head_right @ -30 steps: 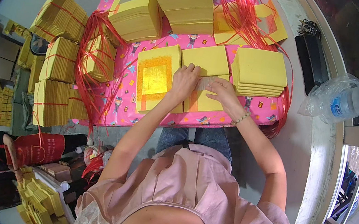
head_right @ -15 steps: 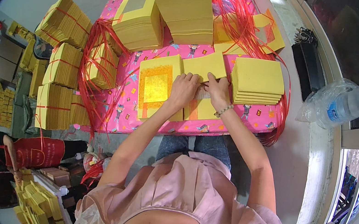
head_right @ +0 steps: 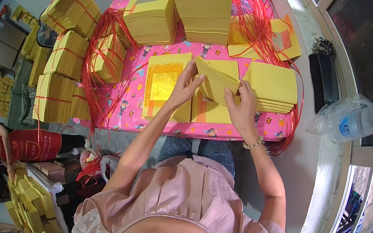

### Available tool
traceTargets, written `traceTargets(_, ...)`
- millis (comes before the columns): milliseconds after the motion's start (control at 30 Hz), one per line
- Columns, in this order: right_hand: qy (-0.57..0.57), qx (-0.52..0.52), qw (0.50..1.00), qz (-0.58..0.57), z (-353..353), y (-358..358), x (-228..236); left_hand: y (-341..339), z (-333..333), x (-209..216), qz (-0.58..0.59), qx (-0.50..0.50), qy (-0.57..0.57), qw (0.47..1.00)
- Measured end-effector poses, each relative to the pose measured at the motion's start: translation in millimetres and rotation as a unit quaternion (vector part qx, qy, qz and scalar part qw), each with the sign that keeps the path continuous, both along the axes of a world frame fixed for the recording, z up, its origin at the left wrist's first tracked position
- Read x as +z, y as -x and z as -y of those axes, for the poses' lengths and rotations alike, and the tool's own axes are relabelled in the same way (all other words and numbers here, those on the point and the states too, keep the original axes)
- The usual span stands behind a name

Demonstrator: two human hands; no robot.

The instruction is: The recorder is sorting and inspecting stacks of yellow paper sheets with metallic foil squares.

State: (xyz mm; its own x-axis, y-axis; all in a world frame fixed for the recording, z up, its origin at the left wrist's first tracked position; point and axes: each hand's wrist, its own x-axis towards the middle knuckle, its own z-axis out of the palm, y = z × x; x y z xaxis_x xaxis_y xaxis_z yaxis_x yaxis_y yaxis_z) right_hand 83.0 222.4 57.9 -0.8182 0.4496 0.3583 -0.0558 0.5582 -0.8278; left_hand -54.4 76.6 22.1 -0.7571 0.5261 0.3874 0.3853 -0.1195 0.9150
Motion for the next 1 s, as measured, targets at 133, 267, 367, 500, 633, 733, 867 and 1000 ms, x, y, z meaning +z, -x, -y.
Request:
traceTargets(133,0.037,0.02,0.999,0.006,-4.0,-8.2,-15.2,-9.5,-6.9,-20.5,0.135,-0.116,-0.082,0.981)
traceTargets(267,0.167,0.027,0.985,0.023,-10.5,-9.7,-38.5,-11.4,-9.2,-23.4,0.167,-0.102,-0.043,0.98)
traceTargets(367,0.274,0.077,0.958,-0.033,-12.9,-6.0,-23.4,-8.1,-8.4,-8.1,0.21,-0.126,-0.018,0.969)
traceTargets(500,0.307,0.094,0.947,-0.005,-27.8,-9.2,-5.9,-12.0,-8.9,25.7,0.292,-0.177,0.014,0.94)
traceTargets(633,0.406,0.081,0.909,0.054,-39.1,-17.2,5.2,-22.7,-11.6,53.1,0.303,-0.205,0.055,0.929)
traceTargets(733,0.45,0.089,0.888,0.037,-36.0,-20.4,15.1,-22.5,-16.3,48.2,0.294,-0.213,0.065,0.93)
traceTargets(867,0.452,0.074,0.889,0.012,-35.4,-25.5,14.4,-25.2,-27.5,46.0,0.284,-0.184,0.077,0.938)
traceTargets(1000,0.4,0.131,0.901,0.107,-31.3,-40.4,19.8,-23.2,-33.8,45.7,0.272,-0.163,0.092,0.944)
